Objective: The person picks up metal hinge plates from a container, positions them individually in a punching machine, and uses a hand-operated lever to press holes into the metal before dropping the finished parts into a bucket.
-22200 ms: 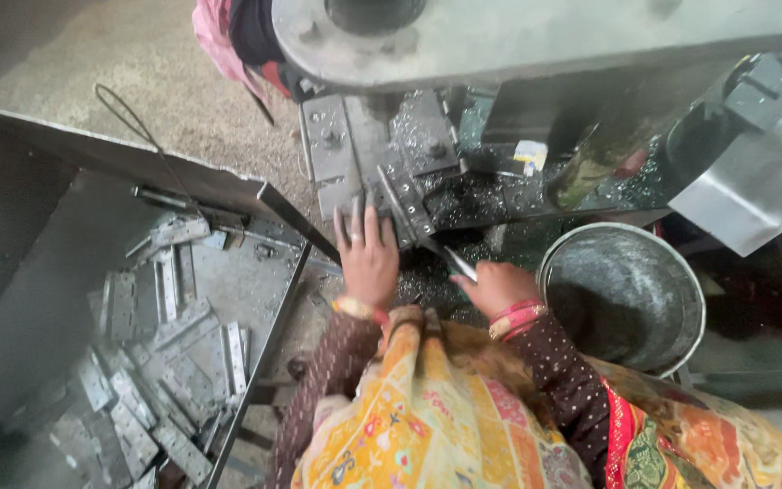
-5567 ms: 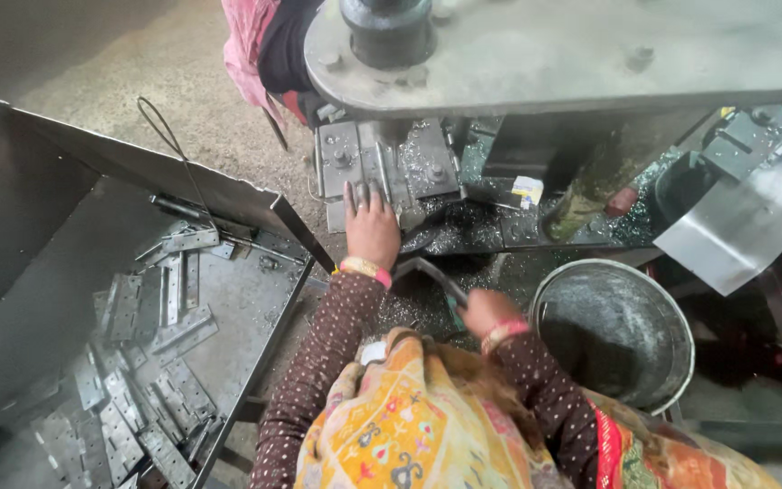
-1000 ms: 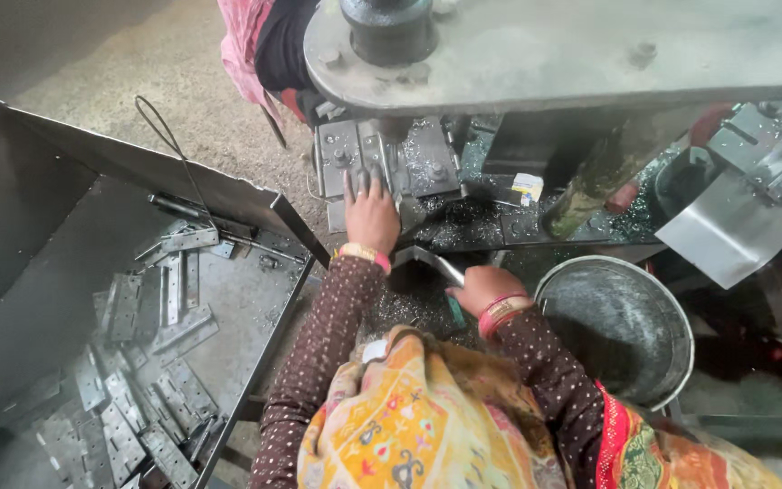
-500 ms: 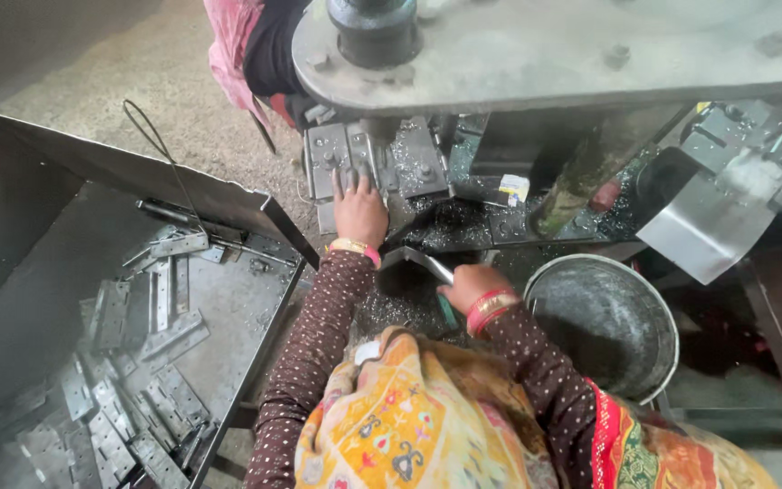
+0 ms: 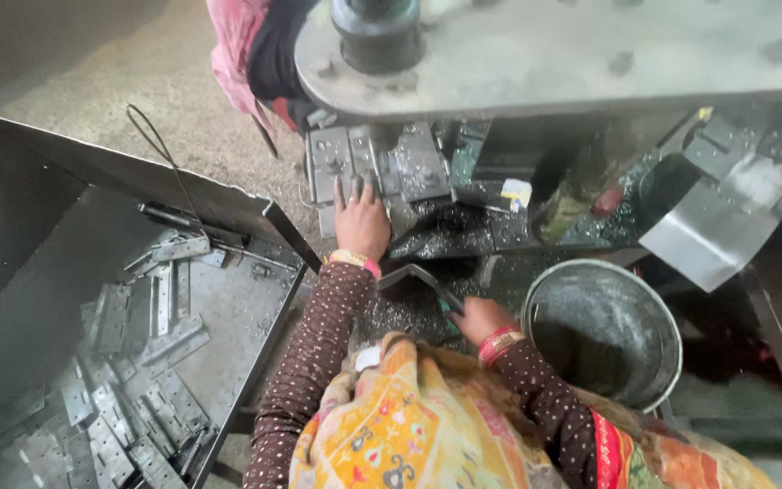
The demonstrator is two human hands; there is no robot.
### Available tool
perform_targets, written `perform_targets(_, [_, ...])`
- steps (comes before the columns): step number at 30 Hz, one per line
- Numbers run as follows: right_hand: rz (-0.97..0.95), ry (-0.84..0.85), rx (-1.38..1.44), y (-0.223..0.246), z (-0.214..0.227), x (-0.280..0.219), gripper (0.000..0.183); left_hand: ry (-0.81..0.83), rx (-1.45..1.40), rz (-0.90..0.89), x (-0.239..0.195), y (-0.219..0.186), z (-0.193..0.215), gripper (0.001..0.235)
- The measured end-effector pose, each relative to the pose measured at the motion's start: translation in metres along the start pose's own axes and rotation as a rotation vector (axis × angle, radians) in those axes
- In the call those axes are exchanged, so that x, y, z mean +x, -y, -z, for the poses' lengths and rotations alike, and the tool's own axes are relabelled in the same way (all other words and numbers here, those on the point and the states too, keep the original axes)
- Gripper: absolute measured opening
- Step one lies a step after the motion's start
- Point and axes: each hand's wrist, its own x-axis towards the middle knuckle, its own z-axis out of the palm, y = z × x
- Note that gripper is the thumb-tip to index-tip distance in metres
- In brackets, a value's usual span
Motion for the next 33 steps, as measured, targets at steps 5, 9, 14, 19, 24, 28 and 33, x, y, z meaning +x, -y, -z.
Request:
perform_targets(5, [0.013, 0.060, -0.068, 0.020, 0.038, 0.017, 0.049, 0.036, 0.044, 0.024, 0.029, 0.021, -0.030, 0.040])
perform_targets(9, [0.029, 0.016, 0.001, -0.006, -0.004, 0.010, 0.047, -0.057, 0.080, 0.014, 0.051, 0.025, -0.043, 0.040])
perform_targets(14, [0.026, -0.115, 0.028, -0.053, -0.074, 0.027, 0.053, 0.021, -0.055, 0.029, 0.034, 0.028, -0.021, 0.027])
perform_targets(19, [0.084, -0.088, -0.088, -0.070, -0.076, 0.046, 0.051, -0.227, -0.198, -0.003, -0.039, 0.041, 0.004, 0.029])
perform_targets(24, [0.095, -0.053, -0.064, -0.045, -0.005, 0.015, 0.064, -0.526, -0.104, 0.428, -0.177, 0.101, -0.008, 0.029])
perform_targets(28, [0.042, 0.046, -0.074, -0.026, 0.020, 0.003, 0.063, -0.002, 0.036, 1.025, -0.291, 0.216, -0.038, 0.039])
perform_targets(33, [0.074, -0.001, -0.161, -0.018, 0.023, 0.000, 0.066, 0.167, 0.435, 1.257, -0.379, 0.250, -0.066, 0.062])
